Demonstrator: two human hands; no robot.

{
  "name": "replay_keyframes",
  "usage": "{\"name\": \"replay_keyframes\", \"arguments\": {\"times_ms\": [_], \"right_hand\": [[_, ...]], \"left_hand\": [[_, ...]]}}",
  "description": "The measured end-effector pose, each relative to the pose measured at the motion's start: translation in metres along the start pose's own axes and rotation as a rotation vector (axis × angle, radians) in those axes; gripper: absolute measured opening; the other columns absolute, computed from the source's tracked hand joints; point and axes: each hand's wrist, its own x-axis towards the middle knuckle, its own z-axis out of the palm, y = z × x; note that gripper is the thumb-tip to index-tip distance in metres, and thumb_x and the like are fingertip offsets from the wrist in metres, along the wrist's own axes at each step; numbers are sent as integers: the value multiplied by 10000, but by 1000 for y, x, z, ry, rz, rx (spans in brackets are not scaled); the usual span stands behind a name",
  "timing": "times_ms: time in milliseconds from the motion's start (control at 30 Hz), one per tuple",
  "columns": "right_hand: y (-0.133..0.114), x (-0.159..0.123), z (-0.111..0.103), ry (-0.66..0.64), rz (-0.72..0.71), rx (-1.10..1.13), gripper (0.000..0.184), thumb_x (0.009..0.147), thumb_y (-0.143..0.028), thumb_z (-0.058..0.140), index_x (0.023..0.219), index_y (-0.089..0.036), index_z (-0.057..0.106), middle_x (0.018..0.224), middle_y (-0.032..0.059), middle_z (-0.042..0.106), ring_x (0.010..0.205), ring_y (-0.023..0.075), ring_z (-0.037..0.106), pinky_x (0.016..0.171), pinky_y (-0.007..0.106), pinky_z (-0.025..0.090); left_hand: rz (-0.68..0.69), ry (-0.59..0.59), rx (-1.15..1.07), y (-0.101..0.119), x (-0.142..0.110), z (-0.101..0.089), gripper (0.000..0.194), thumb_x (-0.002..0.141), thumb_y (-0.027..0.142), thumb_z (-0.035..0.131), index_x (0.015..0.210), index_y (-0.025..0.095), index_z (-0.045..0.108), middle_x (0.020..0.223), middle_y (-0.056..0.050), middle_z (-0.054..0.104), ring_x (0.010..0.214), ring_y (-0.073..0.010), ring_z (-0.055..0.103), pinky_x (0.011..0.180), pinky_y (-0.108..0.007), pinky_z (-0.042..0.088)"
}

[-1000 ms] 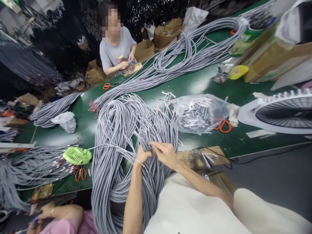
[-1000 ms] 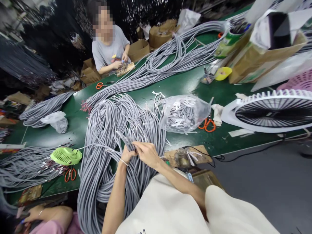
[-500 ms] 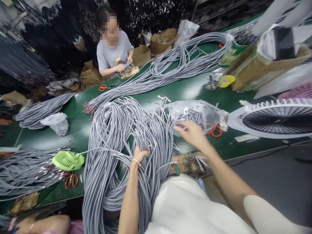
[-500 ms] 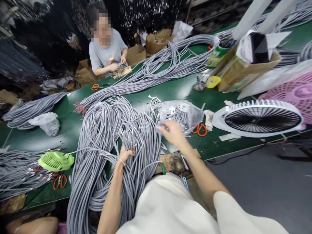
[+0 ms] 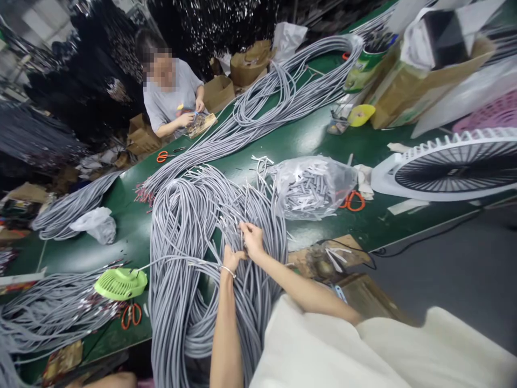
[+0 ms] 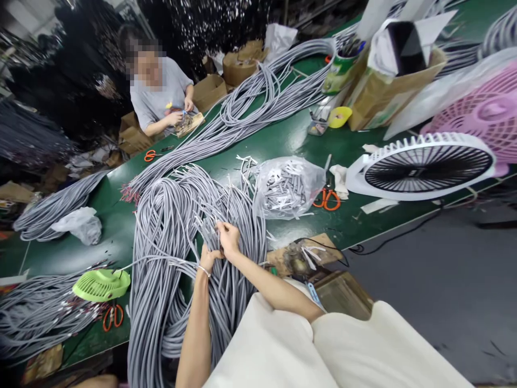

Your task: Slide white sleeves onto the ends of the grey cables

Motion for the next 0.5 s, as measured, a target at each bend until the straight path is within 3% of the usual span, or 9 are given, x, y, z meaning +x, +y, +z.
{"name": "replay_keyframes", "arguments": {"times_ms": [100, 167, 267, 333, 400, 500], "right_hand": [[-22, 35, -12, 184, -6, 52, 528, 831, -616, 220, 639, -203, 486, 576, 76, 555, 520, 167, 493, 505, 282, 413], [-44, 71, -34, 301, -44, 78, 541, 875, -552, 136, 715, -191, 506, 628, 74, 558, 564, 162, 503, 538, 273, 418], [-69, 109, -81, 253, -194, -10, 417, 844, -520, 369, 706, -172, 552, 626, 50, 564, 593, 160, 525, 594, 275, 435], [-74, 113, -111, 209, -319, -215, 351, 798, -474, 498, 650, -166, 575, 597, 47, 563, 615, 179, 540, 637, 299, 447], [-70, 104, -131, 281, -414, -452, 272, 783, -408, 549, 710, -157, 625, 703, 87, 614, 743, 226, 565, 724, 346, 454], [-56, 79, -130, 364, -485, -662, 233, 776, -321, 570, 905, -150, 661, 989, 151, 625, 989, 288, 518, 864, 422, 421]], "left_hand": [[1, 21, -2, 2, -4, -2, 132, 370, 139, 527, 494, 155, 572, 448, 44, 539, 464, -126, 464, 486, -258, 388], [8, 33, 1, 3, -7, -3, 103, 370, 142, 526, 467, 151, 560, 441, 35, 534, 468, -123, 466, 502, -257, 393], [18, 43, 5, 6, -8, -4, 101, 371, 140, 526, 468, 151, 552, 451, 31, 538, 476, -116, 472, 521, -248, 398], [19, 26, 5, 8, -7, -3, 105, 369, 141, 524, 469, 150, 554, 447, 29, 538, 468, -117, 470, 511, -246, 391], [15, -2, 2, 10, -6, -2, 101, 364, 149, 521, 458, 151, 559, 432, 26, 533, 450, -122, 463, 491, -250, 379], [11, -11, 2, 11, -6, -1, 100, 359, 156, 519, 448, 152, 564, 430, 24, 537, 449, -130, 466, 490, -258, 379]]}}
